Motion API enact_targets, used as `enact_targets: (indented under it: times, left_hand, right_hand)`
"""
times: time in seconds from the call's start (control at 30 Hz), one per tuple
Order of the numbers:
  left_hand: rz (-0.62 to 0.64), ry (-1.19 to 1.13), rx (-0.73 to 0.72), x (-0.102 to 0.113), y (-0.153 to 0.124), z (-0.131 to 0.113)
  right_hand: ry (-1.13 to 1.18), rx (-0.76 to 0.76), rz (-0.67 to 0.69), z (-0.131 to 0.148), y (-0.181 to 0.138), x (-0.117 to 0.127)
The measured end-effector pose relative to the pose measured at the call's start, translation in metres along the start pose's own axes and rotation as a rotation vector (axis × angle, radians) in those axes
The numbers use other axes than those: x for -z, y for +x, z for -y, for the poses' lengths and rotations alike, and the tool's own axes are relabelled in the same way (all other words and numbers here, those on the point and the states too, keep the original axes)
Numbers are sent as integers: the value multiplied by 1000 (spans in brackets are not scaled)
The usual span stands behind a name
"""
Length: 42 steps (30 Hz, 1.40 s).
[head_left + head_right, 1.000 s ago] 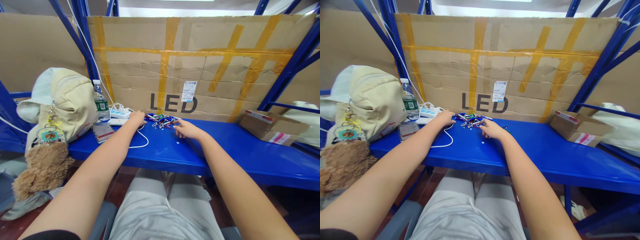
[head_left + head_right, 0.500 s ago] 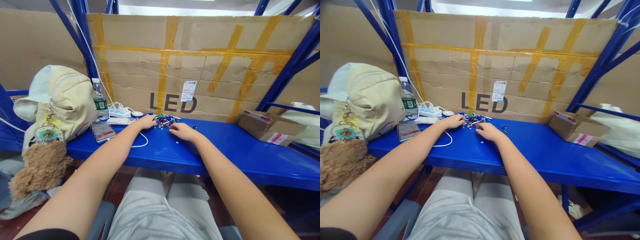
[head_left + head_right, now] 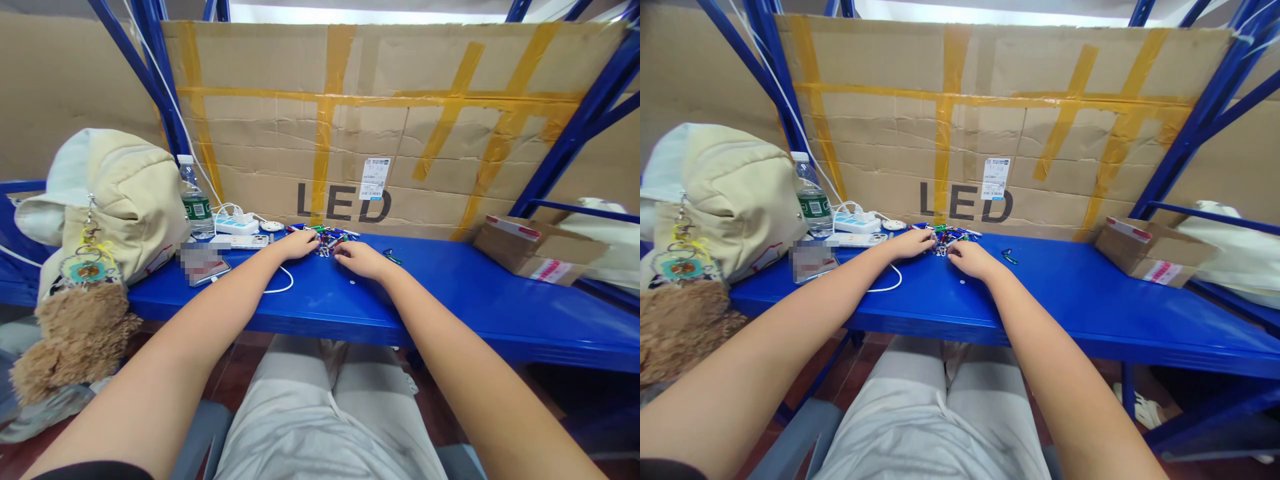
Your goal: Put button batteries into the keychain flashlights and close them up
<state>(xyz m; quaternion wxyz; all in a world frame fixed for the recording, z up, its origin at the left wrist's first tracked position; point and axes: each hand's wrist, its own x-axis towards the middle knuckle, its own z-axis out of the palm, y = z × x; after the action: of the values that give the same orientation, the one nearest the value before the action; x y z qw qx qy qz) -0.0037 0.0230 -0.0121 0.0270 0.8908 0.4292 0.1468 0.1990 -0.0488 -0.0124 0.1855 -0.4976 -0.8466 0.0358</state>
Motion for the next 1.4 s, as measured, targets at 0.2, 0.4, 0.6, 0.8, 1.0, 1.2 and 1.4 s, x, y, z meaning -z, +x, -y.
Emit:
enact_targets:
  times: [0.2, 0.4, 0.6, 0.8, 1.0, 1.2, 1.4]
  left_hand:
    - [12, 37, 14, 1, -1, 1]
    - [33, 37, -11, 6, -5, -7]
    - [-17, 11, -36, 9, -7, -9]
    - [-2, -38, -112, 13, -5, -2]
    - [74, 184, 12, 15, -7, 2]
    - [155, 82, -30, 12, -7, -5]
    - [86, 26, -22, 16, -8, -5]
  right_hand:
    - [10, 55, -7, -1, 8, -10]
    - [-104, 29, -16, -4, 20, -22]
    - [-191, -3, -45, -8, 19, -18]
    - [-160, 103, -156, -10, 24, -17]
    - [-155, 63, -189, -8, 28, -16]
    - [-141, 109, -141, -4, 25, -16]
    - [-93, 145, -98, -5, 26, -20]
